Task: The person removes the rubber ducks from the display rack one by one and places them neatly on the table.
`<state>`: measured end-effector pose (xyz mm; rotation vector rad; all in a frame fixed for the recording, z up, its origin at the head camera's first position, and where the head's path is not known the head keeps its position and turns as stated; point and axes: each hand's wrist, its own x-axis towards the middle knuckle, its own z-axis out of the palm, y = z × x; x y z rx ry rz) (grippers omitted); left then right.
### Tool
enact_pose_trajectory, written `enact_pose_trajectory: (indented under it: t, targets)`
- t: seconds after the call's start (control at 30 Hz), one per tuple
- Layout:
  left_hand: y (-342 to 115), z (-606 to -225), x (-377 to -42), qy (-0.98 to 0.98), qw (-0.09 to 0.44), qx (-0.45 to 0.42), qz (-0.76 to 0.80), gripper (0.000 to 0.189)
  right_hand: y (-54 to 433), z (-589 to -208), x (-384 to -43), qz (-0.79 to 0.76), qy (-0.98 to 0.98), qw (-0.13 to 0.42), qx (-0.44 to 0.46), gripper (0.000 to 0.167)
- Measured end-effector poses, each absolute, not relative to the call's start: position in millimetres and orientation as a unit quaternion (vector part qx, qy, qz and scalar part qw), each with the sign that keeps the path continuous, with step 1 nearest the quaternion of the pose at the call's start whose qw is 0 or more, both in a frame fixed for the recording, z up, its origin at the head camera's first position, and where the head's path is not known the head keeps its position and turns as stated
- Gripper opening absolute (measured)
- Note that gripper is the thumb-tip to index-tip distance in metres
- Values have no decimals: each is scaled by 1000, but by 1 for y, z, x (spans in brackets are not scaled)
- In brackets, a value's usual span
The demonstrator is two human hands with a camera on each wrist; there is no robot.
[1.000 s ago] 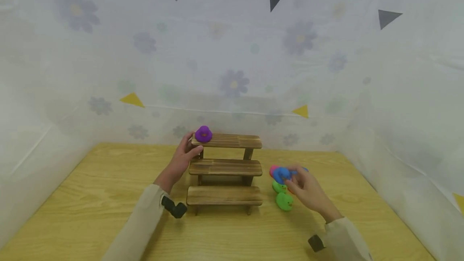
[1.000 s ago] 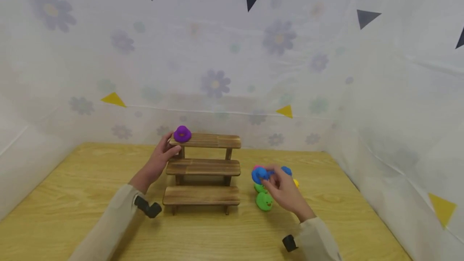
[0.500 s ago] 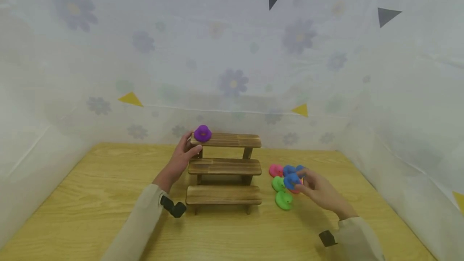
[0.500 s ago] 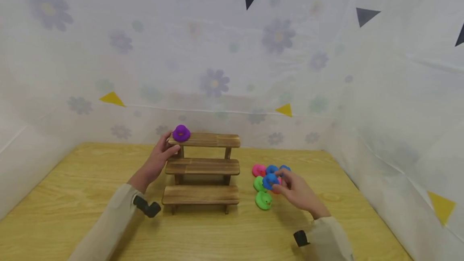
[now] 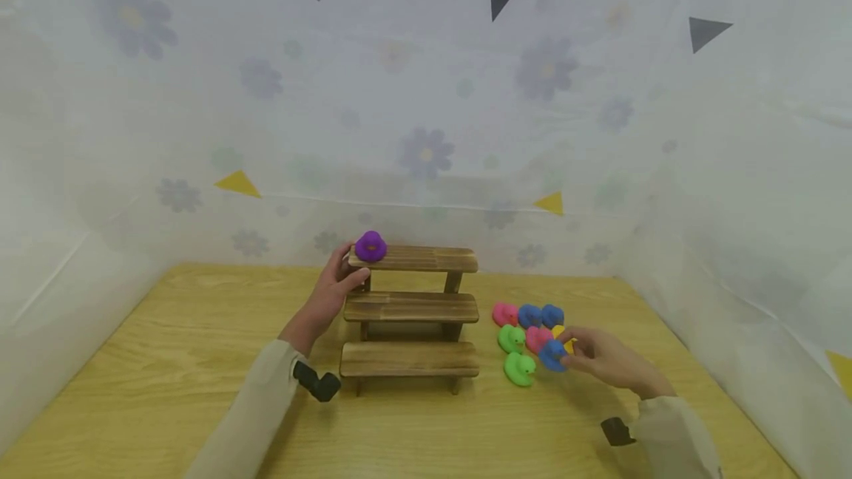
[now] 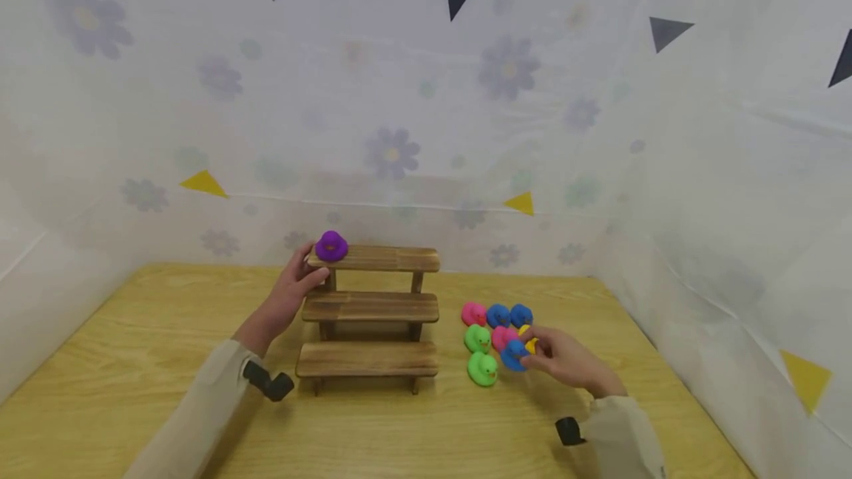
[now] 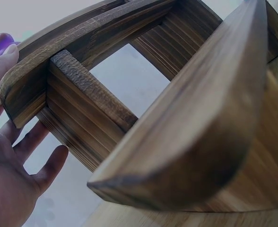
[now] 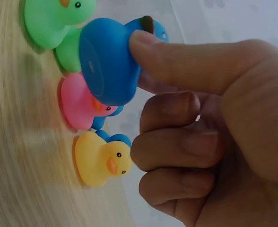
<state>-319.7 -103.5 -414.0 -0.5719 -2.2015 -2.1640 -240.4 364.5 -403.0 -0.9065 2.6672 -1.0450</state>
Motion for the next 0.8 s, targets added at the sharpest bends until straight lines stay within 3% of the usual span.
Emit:
enact_pose_trajectory:
  t: [0.33, 0.8]
  targets:
    - [-104, -415, -322, -707, 3, -180, -683, 70, 370, -413, -243, -331, 886, 105, -306, 17]
    - [-103, -415, -321, -701, -1, -177, -691, 68, 373, -424, -248, -339, 878, 86, -326, 20]
